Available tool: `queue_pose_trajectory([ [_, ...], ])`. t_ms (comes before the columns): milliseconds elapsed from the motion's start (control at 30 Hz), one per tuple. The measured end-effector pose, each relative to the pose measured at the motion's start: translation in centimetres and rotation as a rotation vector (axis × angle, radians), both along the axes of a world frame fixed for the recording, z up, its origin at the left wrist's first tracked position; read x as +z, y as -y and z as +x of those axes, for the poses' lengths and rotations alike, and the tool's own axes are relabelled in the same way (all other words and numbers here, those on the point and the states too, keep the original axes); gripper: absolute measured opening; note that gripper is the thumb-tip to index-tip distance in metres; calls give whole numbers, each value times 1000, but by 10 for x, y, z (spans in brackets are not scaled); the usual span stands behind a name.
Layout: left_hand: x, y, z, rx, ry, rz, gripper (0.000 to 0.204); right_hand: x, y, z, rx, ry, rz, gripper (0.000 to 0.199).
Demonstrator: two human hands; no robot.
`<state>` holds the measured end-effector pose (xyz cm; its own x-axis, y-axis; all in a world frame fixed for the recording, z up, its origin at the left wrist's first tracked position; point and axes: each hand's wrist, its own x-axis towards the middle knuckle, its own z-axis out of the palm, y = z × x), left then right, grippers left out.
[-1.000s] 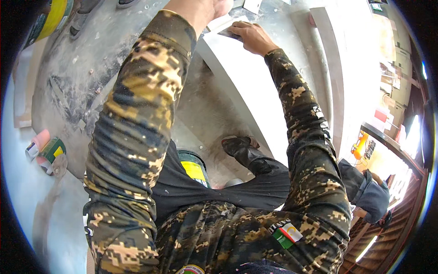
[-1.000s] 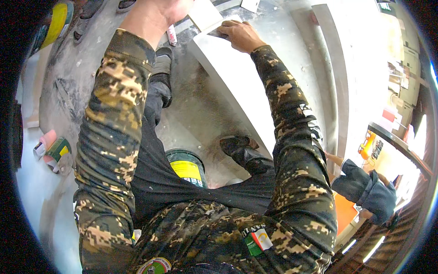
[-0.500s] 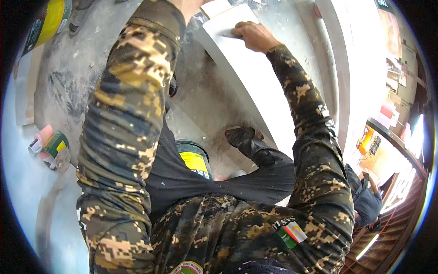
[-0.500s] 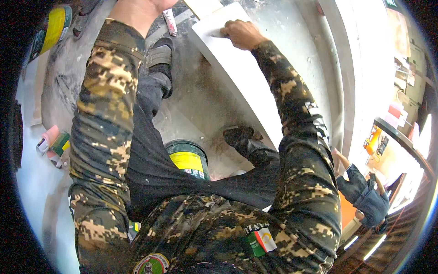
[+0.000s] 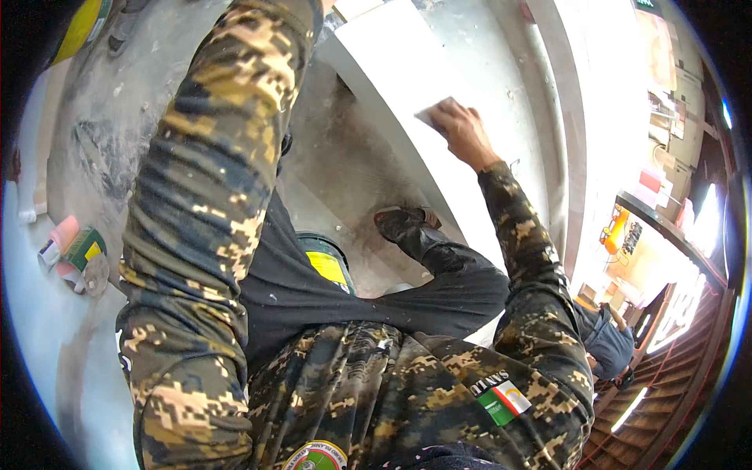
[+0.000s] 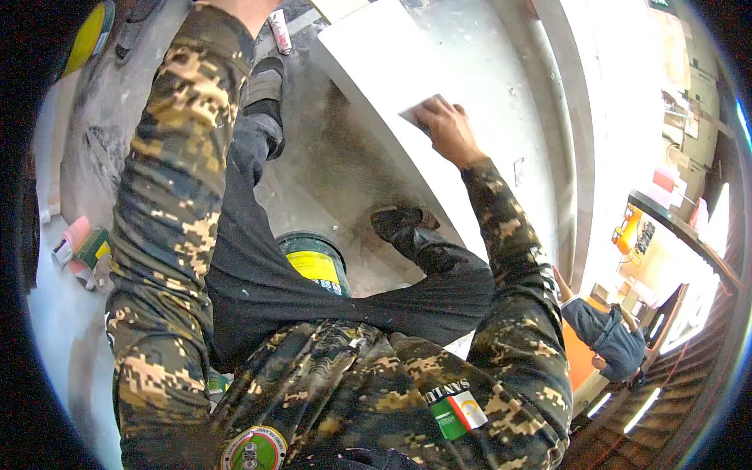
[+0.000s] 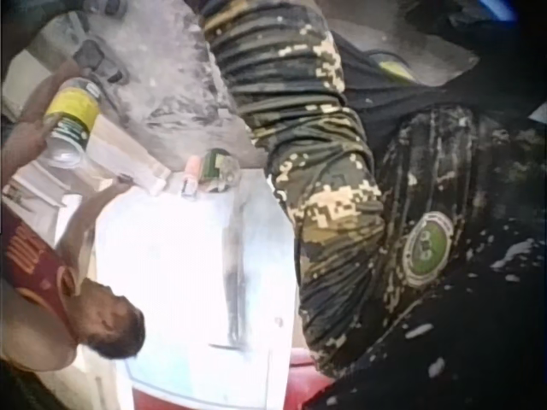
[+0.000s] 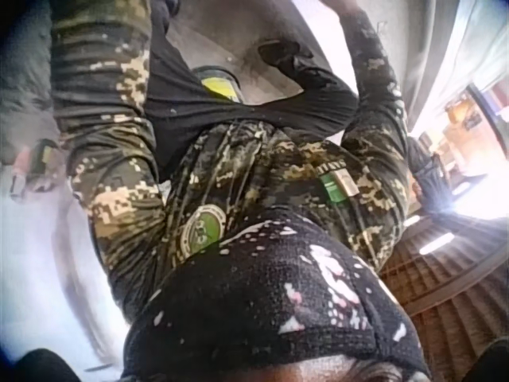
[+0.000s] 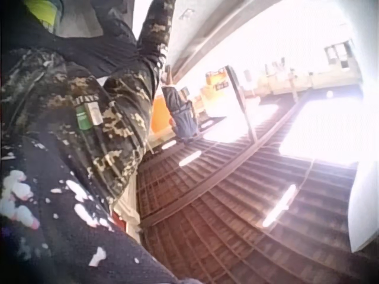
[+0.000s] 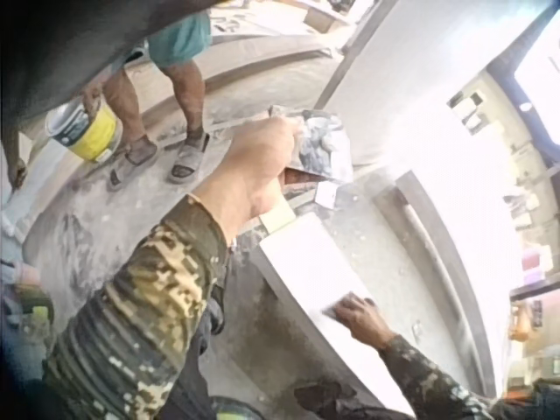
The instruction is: The recorder uses a sanding block and putty knife to smooth and finish a white curved surface.
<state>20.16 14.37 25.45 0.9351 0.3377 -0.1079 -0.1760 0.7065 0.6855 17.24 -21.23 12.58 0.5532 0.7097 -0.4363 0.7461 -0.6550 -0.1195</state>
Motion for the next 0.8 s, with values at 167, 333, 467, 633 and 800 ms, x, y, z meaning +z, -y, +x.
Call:
queue_pose_trajectory([
  [167, 7, 9, 5, -18, 42, 4, 22, -44, -53, 30, 187, 345, 255, 42],
  [333, 23, 0, -1, -67, -143, 16, 23, -57, -27, -7, 224, 230, 256, 41],
  [467, 9, -3, -6, -27, 22, 30, 22, -29, -14, -14, 222, 2, 189, 36],
  [633, 11, -2, 1, -44, -20, 6, 23, -32, -98, 52, 243, 178, 253, 48],
  [800, 18, 1, 4, -51, -85, -19, 23, -35, -172, 96, 280, 145, 226, 30],
])
